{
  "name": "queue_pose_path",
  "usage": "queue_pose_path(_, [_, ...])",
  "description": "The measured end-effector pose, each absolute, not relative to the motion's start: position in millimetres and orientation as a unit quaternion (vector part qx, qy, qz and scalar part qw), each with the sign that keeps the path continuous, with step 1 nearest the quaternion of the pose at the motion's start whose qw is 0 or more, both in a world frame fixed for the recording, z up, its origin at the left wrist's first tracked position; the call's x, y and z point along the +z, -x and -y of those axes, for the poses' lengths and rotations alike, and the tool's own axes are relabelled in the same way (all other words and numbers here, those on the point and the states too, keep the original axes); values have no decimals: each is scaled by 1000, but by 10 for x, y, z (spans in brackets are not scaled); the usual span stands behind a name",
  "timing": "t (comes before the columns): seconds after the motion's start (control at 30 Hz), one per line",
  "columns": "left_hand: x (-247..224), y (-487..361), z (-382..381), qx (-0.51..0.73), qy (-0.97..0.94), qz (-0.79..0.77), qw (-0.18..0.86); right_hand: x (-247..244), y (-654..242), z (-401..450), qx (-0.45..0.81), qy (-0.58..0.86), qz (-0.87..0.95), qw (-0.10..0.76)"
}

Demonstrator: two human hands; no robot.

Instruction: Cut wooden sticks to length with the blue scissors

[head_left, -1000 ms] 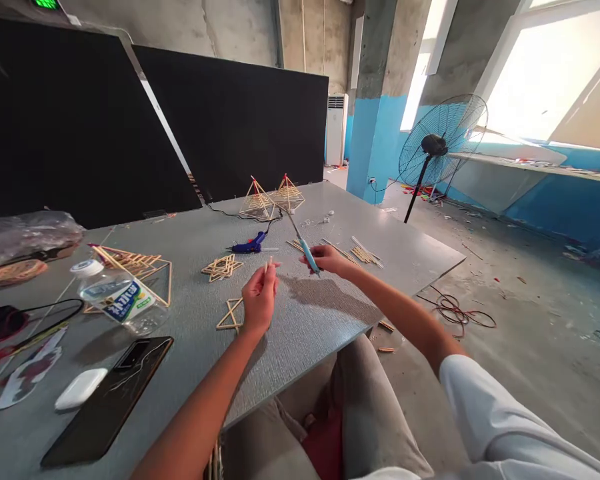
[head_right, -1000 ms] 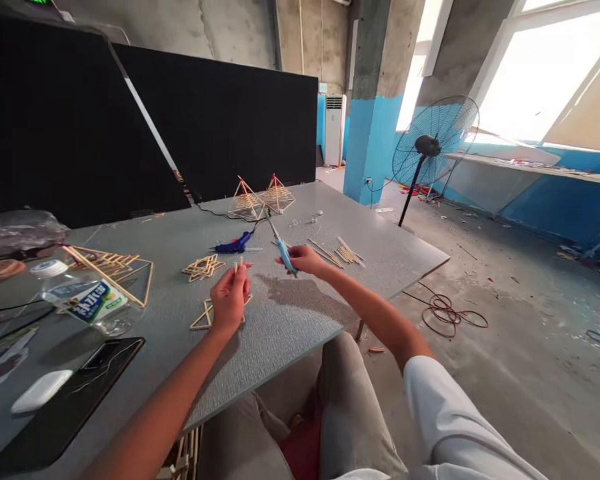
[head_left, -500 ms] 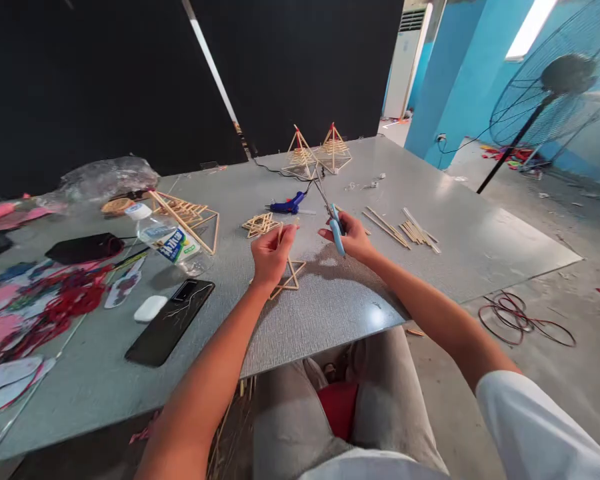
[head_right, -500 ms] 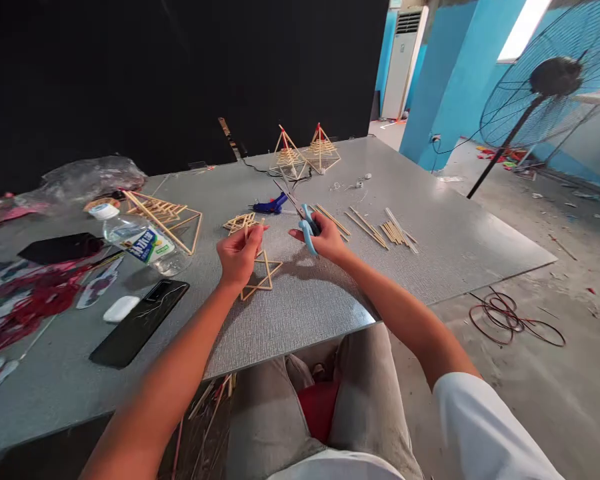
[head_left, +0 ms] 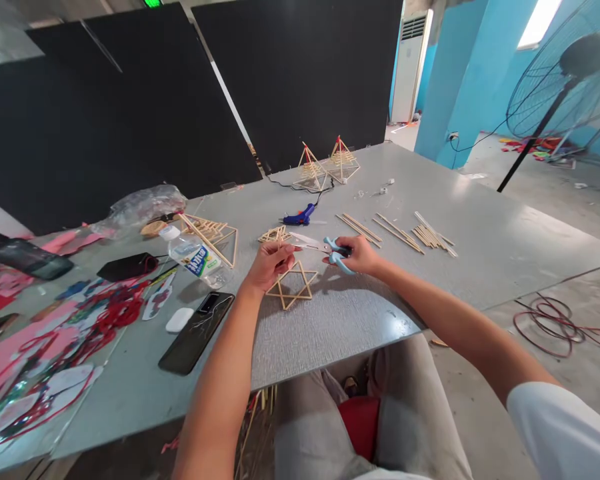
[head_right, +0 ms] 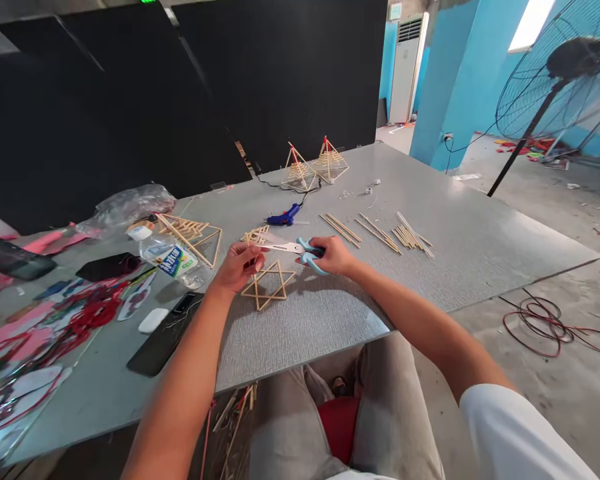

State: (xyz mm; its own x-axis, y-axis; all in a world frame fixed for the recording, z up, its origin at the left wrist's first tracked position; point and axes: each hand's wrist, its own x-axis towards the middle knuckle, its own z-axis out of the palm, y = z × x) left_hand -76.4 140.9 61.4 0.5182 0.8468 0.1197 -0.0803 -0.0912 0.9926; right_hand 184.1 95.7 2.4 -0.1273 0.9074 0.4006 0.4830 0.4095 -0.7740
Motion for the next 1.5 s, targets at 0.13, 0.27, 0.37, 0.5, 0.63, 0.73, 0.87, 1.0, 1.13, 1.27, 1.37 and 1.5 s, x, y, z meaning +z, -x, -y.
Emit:
queue_pose_path(0.13, [605,875,-1490,345,-647,-293,614,47,-1832,-937,230,484,722,437])
queue_pose_path(0.27, [602,1005,-1567,316,-664,-281,616,42,-1836,-936,220,478,739,421])
queue_pose_path(0.37, [626,1073,-1590,297,-677,-264,619,7,-1849,-950,202,472,749,419])
queue_pose_path(0.5, [657,1110,-1597,274,-687,-261,621,-33,-1865,-969,187,455,757,430])
queue_pose_path(0.63, [656,1116,-1609,264,-688,-258,625,-37,-1874,-969,193,443,759,436])
queue_pose_path(0.73, [647,1121,-1617,264,-688,-254,626,-37,-1887,-969,191,446,758,435])
queue_pose_path(0.87, [639,1137,-1625,263,-697,-248,620,-44,-1920,-983,185,452,761,428])
queue_pose_path(1.0, [633,1146,-1638,263,-710,-240,608,-35,-1954,-988,180,459,766,414])
queue_pose_path(1.13, [629,1144,-1650,271,-710,-243,603,-16,-1964,-979,175,468,766,405])
queue_pose_path(1.27, [625,1147,-1650,274,-709,-242,603,4,-1989,-978,161,460,778,397])
queue_pose_path(1.37, [626,1152,-1643,246,-716,-249,605,34,-2043,-976,139,451,787,397])
queue_pose_path(1.5, [628,1155,-1639,218,-718,-256,610,56,-2107,-971,112,459,777,416])
